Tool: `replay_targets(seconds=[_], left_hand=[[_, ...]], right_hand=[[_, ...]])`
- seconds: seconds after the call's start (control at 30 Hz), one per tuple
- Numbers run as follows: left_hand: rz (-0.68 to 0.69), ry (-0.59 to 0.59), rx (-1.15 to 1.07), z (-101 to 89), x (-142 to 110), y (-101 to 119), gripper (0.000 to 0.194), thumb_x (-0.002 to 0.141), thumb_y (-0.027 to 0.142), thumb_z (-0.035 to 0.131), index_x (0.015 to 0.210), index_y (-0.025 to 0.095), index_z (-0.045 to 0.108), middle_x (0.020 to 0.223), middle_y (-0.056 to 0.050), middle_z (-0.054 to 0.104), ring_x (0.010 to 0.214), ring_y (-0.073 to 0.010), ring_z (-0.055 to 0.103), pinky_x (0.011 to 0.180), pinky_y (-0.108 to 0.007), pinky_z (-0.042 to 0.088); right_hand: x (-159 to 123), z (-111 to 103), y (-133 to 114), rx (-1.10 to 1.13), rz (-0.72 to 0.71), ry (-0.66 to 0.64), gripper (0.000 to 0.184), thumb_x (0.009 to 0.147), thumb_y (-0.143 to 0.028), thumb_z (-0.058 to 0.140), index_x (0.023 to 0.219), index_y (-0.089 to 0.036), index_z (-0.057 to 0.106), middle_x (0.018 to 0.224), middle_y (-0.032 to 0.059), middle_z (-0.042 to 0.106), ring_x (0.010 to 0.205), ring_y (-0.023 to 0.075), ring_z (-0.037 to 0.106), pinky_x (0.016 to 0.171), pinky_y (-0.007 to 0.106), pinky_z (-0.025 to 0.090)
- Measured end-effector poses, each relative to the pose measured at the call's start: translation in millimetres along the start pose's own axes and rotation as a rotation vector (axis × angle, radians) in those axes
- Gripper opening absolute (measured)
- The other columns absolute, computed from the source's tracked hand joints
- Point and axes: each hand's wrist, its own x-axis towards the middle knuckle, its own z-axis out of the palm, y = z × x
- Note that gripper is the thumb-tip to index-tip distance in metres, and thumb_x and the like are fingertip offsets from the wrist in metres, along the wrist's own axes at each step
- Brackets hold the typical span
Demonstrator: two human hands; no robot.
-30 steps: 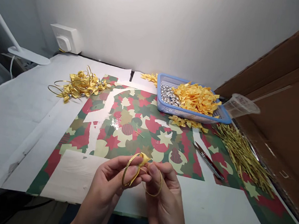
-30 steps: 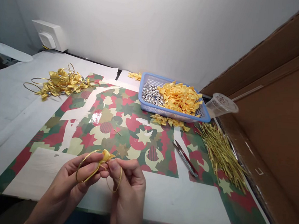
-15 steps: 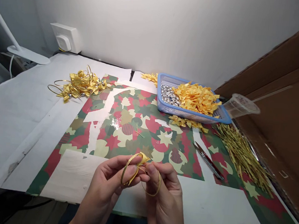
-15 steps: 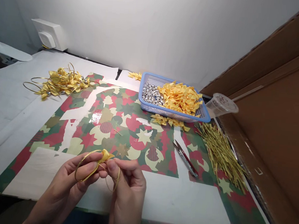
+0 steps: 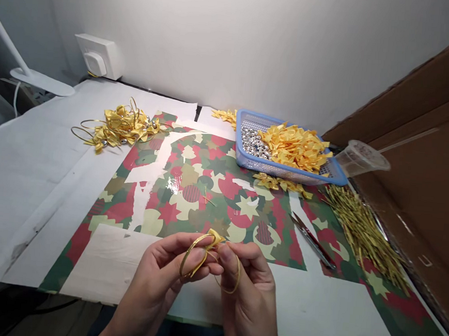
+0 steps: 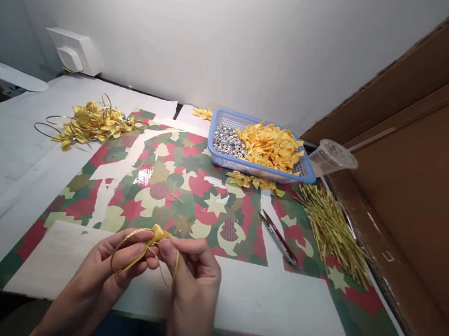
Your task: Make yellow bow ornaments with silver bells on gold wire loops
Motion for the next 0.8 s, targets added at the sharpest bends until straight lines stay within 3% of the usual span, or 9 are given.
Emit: replay_targets(seconds=[0.23, 0.37, 0.57, 0.8], left_hand=[[0.05, -0.008, -0.047, 1.4, 0, -1, 0.021, 0.062, 0.018, 0.085, 0.076, 0.02, 0.07, 0.061, 0.003, 0.069, 0.058, -0.0109, 0.069, 0.059, -0.014, 0.054], [0.072, 0.005, -0.048, 2.7, 0, -2, 0.024, 0.062, 0.017, 0.085, 0.067, 0.02, 0.062, 0.058, 0.006, 0.065, 0.059, -0.0107, 0.068, 0.057, -0.013, 0.053], [0.054, 0.016, 0.038, 0.6, -1, 0, 0.018, 0.059, 0.026, 0.088, 0.065, 0.019, 0.072, 0.062, 0.0, 0.072, 0.059, -0.0121, 0.068, 0.062, -0.016, 0.054], [0.064, 0.005, 0.118, -1.4, -1, 0, 0.017, 0.06, 0.03, 0.086, 0.067, 0.018, 0.075, 0.061, -0.001, 0.07, 0.058, -0.0137, 0.066, 0.062, -0.019, 0.052]], right_hand=[[2, -2, 0, -0.027, -0.017, 0.003, 0.02, 0.053, -0.033, 0.089, 0.056, -0.023, 0.073, 0.054, -0.0044, 0.07, 0.052, 0.0067, 0.065, 0.055, 0.012, 0.054], [3, -3, -1, -0.066, -0.039, -0.009, 0.019, 0.053, -0.032, 0.089, 0.057, -0.023, 0.073, 0.054, -0.0024, 0.071, 0.051, 0.0105, 0.067, 0.055, 0.017, 0.056], [4, -7, -3, -0.141, -0.127, -0.067, 0.012, 0.061, -0.028, 0.086, 0.061, -0.024, 0.074, 0.057, -0.0035, 0.073, 0.055, 0.0094, 0.069, 0.055, 0.013, 0.055], [9, -14, -10, -0.219, -0.118, -0.162, 0.009, 0.065, -0.024, 0.083, 0.064, -0.023, 0.074, 0.061, -0.0016, 0.074, 0.059, 0.0134, 0.071, 0.058, 0.018, 0.058]])
